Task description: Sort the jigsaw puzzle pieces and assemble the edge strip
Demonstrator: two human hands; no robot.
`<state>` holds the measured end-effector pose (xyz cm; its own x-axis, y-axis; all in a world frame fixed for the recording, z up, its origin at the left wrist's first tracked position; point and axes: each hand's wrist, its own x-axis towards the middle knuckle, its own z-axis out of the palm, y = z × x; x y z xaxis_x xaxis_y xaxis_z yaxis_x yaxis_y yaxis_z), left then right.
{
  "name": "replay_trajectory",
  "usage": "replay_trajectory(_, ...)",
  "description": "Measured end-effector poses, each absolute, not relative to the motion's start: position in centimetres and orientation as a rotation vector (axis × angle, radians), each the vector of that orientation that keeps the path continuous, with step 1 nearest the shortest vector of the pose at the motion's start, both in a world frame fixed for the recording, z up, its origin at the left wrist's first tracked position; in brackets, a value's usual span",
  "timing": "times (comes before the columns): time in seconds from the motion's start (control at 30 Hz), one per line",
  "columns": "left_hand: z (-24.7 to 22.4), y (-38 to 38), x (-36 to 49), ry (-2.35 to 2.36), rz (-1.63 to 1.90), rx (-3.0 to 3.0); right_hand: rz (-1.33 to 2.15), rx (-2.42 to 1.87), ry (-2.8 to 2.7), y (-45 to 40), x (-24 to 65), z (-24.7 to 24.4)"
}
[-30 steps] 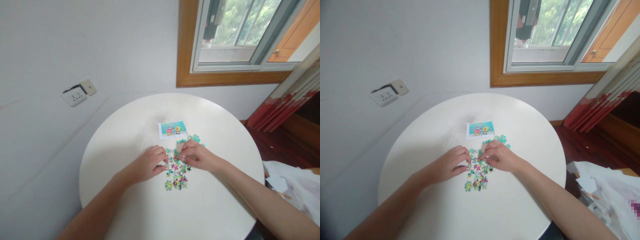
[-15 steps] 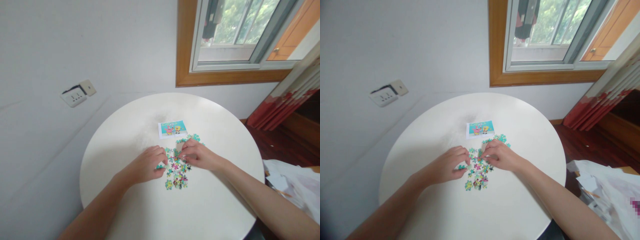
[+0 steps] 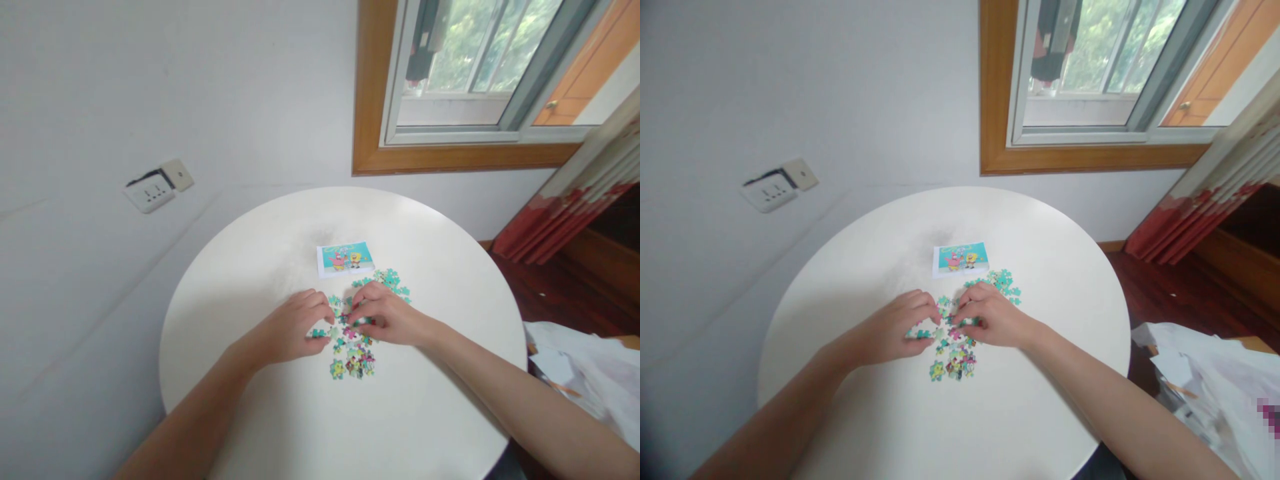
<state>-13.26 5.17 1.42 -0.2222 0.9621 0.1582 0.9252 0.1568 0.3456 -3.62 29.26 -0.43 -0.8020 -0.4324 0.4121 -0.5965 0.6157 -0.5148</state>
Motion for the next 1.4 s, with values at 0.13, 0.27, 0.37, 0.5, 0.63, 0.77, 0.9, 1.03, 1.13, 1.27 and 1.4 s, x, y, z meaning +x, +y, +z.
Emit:
replay_trajectory(0.13, 1.3, 5.6, -13.2, 2.321, 0.563, 1.906, 0.935, 0.827, -2.592, 28.4, -4.0, -0.9)
replay_trajectory(0.27, 1.4, 5.8, -13.1, 2.338, 0.544, 1.916, 0.877, 0.799, -2.635, 27.8, -4.1, -1.1)
replay_trajectory(0.37, 1.4, 5.8, -13.1, 2.347, 0.530, 1.920, 0.854, 0.798, -2.641, 27.5, -4.3, -1.3)
replay_trajectory(0.5, 1.3, 5.8, -13.2, 2.362, 0.522, 1.911, 0.841, 0.823, -2.657, 27.4, -4.5, -1.4)
replay_trajectory(0.63, 1.3, 5.8, -13.2, 2.383, 0.500, 1.902, 0.876, 0.822, -2.686, 27.1, -4.6, -1.2)
replay_trajectory(0.77, 1.4, 5.7, -13.2, 2.374, 0.494, 1.912, 0.924, 0.802, -2.699, 26.8, -4.5, -1.0)
replay_trajectory(0.9, 1.5, 5.6, -13.2, 2.374, 0.475, 1.898, 0.931, 0.783, -2.717, 26.8, -4.5, -1.0)
replay_trajectory(1.03, 1.4, 5.6, -13.2, 2.379, 0.484, 1.899, 0.869, 0.752, -2.722, 26.8, -4.3, -1.0)
replay_trajectory(1.13, 1.3, 5.5, -13.2, 2.372, 0.505, 1.904, 0.839, 0.748, -2.720, 26.8, -4.1, -1.0)
replay_trajectory(1.27, 1.5, 5.5, -13.0, 2.360, 0.511, 1.885, 0.849, 0.741, -2.709, 26.5, -3.9, -0.9)
replay_trajectory(1.4, 1.6, 5.6, -12.9, 2.360, 0.497, 1.875, 0.877, 0.753, -2.682, 26.5, -3.9, -1.0)
